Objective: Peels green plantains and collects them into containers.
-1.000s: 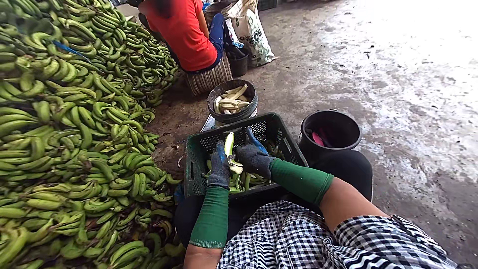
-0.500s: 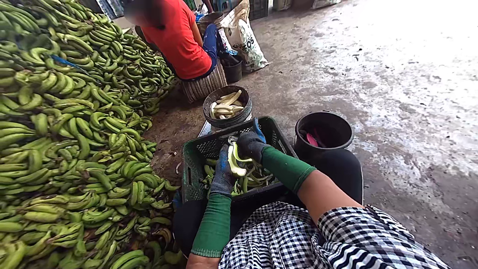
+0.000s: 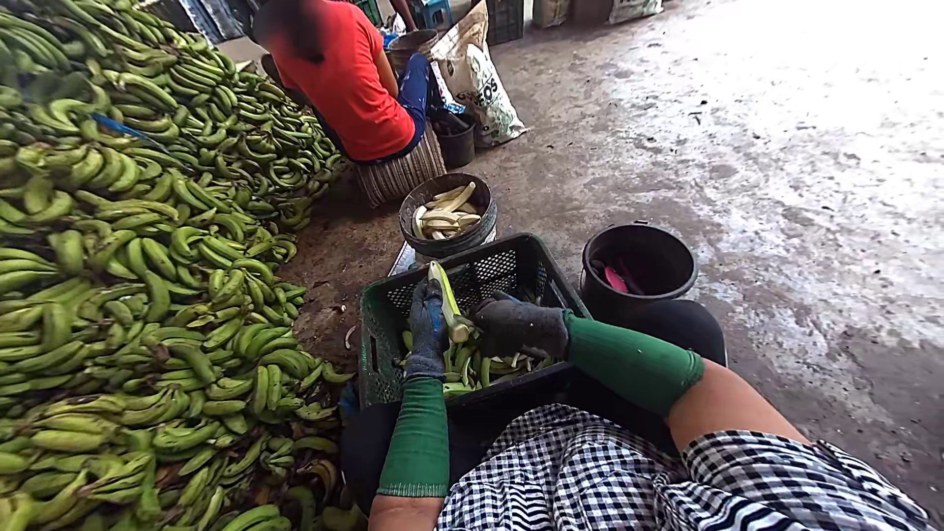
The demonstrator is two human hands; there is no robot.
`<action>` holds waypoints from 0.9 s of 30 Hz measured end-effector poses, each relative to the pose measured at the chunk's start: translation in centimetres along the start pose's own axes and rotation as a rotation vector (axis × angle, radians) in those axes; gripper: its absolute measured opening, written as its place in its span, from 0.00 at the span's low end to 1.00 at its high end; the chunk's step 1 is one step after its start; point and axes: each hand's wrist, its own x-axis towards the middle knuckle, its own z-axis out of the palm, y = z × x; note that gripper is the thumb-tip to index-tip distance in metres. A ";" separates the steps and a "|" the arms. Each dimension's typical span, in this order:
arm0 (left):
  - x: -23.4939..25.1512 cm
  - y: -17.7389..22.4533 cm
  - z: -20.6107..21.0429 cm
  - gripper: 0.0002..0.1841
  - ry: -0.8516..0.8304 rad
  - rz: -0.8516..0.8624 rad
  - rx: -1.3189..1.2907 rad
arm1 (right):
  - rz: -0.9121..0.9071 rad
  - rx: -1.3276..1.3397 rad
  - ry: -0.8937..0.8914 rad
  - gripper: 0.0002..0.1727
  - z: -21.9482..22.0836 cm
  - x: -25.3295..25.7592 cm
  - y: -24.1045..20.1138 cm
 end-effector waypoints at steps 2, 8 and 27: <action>-0.2 0.1 0.1 0.25 0.020 0.018 -0.027 | -0.032 -0.075 0.033 0.16 0.6 -0.1 -1.1; -2.1 1.1 0.8 0.23 0.014 -0.067 -0.004 | 0.273 0.022 0.146 0.23 1.3 2.8 -1.0; 1.5 1.8 -2.9 0.30 0.230 0.073 0.154 | 0.222 -0.023 0.242 0.17 -2.1 5.2 -1.3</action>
